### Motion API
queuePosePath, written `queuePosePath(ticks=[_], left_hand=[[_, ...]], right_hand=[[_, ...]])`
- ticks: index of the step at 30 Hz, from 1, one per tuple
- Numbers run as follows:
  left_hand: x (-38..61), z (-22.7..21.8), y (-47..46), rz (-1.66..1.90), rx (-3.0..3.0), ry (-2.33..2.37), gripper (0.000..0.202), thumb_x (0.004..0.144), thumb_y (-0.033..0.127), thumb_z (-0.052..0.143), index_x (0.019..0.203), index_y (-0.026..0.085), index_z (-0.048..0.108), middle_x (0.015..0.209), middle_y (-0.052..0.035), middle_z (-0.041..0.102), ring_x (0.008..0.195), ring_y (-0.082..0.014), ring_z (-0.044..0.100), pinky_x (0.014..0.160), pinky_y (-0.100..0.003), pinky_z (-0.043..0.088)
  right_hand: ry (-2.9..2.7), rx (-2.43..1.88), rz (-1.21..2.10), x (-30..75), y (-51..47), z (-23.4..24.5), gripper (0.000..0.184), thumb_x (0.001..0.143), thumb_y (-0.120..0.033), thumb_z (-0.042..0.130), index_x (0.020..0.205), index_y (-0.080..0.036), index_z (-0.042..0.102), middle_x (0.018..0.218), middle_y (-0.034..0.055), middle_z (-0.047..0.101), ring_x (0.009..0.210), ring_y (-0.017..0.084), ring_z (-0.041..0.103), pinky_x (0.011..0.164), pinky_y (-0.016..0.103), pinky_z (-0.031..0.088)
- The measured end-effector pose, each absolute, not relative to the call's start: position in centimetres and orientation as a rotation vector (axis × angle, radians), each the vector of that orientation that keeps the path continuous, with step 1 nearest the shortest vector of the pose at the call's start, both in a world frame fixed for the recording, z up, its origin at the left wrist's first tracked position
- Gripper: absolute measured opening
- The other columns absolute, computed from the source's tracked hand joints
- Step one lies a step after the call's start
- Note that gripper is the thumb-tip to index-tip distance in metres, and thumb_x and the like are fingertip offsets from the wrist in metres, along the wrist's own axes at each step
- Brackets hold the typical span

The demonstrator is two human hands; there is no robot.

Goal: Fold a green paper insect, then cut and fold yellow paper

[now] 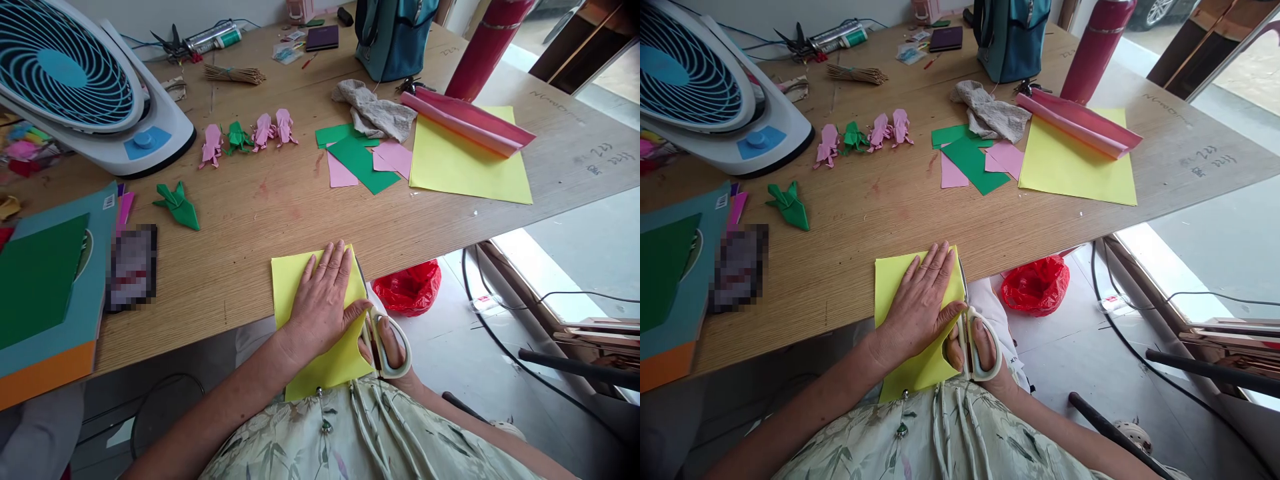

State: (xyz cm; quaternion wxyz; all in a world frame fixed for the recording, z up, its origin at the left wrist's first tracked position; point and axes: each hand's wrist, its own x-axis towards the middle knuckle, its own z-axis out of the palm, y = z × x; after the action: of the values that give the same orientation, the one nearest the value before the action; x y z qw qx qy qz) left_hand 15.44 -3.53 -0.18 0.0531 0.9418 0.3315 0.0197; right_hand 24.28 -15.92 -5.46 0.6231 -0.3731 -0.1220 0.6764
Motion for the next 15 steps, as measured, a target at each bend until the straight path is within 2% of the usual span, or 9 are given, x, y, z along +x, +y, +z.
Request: queuePosePath(ticks=[6,10,15], left_hand=[[15.4,-0.2,-3.6,0.067,2.867,0.998,0.081,0.098,0.063,0.018,0.155,0.006,0.021,0.164,-0.0161,0.016,0.153,-0.0292,0.012,0.123,-0.049,0.017],[15.3,0.2,-3.1,0.095,2.864,0.980,0.079,0.098,0.062,0.020,0.154,0.006,0.026,0.162,-0.0163,0.024,0.151,-0.0294,0.020,0.121,-0.049,0.022],[15.1,0.9,-2.2,0.123,2.878,0.938,0.073,0.099,0.059,0.021,0.152,0.010,0.031,0.159,-0.0144,0.032,0.148,-0.0293,0.029,0.120,-0.053,0.020]], right_hand=[[-0.356,-0.793,1.603,24.7,-15.3,-5.6,0.067,0.089,-0.075,0.038,0.054,-0.020,0.055,0.048,0.0023,0.048,0.048,0.015,0.040,0.050,0.028,0.029],[-0.311,-0.755,1.629,24.7,-14.8,-5.3,0.066,0.090,-0.074,0.037,0.055,-0.022,0.058,0.045,0.0015,0.047,0.044,0.015,0.038,0.047,0.028,0.030],[-0.283,-0.687,1.667,24.5,-14.5,-4.9,0.066,0.086,-0.076,0.041,0.052,-0.023,0.059,0.046,0.0020,0.047,0.046,0.016,0.041,0.047,0.029,0.036]])
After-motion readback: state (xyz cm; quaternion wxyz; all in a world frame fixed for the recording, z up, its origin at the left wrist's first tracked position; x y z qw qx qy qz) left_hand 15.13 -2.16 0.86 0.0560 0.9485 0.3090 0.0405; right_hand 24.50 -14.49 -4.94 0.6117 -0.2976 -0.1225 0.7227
